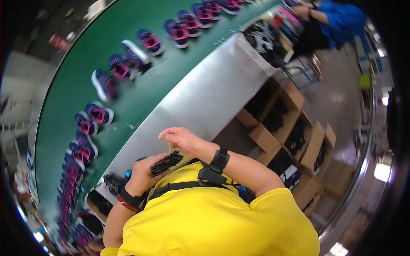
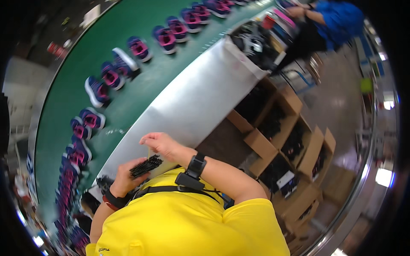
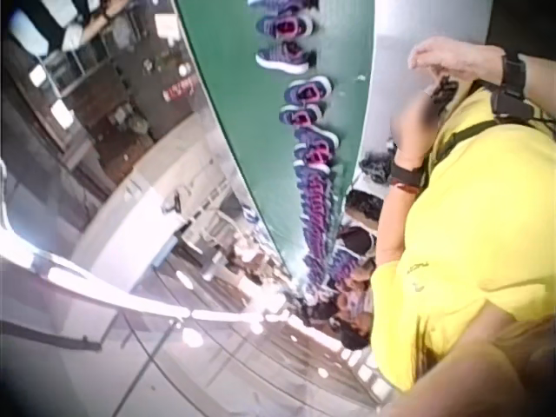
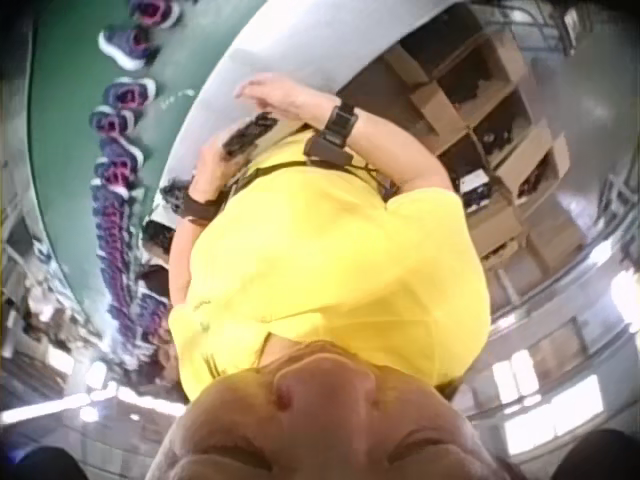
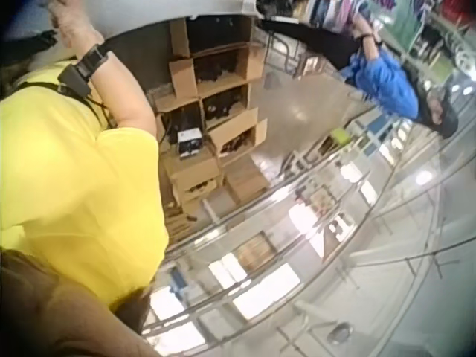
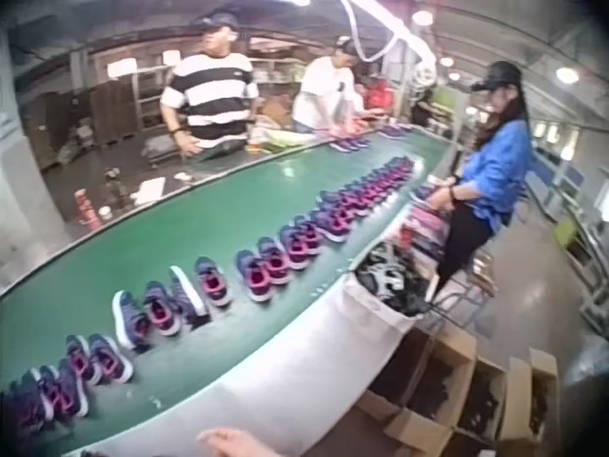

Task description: The person attaches small blue tags to a series of blue and pink sneakers moving along a green conveyor belt. They pick up the tags from a nearby box and clip them onto the shoes one by one.

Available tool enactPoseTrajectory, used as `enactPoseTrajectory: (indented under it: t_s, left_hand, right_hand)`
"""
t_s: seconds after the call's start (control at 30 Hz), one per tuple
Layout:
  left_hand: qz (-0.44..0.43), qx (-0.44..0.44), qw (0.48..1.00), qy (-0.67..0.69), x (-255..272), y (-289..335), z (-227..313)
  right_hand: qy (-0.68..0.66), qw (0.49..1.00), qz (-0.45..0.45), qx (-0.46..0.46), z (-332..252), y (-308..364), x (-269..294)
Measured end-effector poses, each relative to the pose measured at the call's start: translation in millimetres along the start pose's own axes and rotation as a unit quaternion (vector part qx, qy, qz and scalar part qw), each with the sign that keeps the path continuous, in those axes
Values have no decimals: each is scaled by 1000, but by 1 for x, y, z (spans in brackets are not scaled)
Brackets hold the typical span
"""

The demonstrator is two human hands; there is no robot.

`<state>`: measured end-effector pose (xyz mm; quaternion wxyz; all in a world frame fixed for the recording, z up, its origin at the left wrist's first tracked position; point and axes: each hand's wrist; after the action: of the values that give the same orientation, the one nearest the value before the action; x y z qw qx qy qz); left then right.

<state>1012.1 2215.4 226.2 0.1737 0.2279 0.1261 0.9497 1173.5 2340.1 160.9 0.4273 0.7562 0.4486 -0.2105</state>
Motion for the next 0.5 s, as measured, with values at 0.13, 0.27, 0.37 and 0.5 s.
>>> enactPoseTrajectory:
  t_s: [0.13, 0.27, 0.37, 0.5]
  left_hand:
    - [-228, -19, 971, -67, -17, -41, 11]
    - [-14, 192, 944, 268, -21, -42, -1]
    - [84, 138, 932, 324, -15, -52, -4]
    - [74, 155, 944, 280, -23, -44, -16]
  right_hand:
    - [-51, 976, 87, 192, -9, 37, 12]
    - [-246, 894, 247, 283, -1, 94, 86]
    - [-261, 852, 379, 250, 69, 151, 191]
    - [-279, 767, 546, 188, 63, 158, 239]
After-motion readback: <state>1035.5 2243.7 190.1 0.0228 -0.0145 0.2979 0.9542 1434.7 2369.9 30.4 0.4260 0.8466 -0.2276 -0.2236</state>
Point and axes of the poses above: each hand's wrist, its own y-axis away from the middle knuckle, its own x-axis out of the back of the hand, z = x × y, and after that the axes turned 12 degrees about -z, right-handed
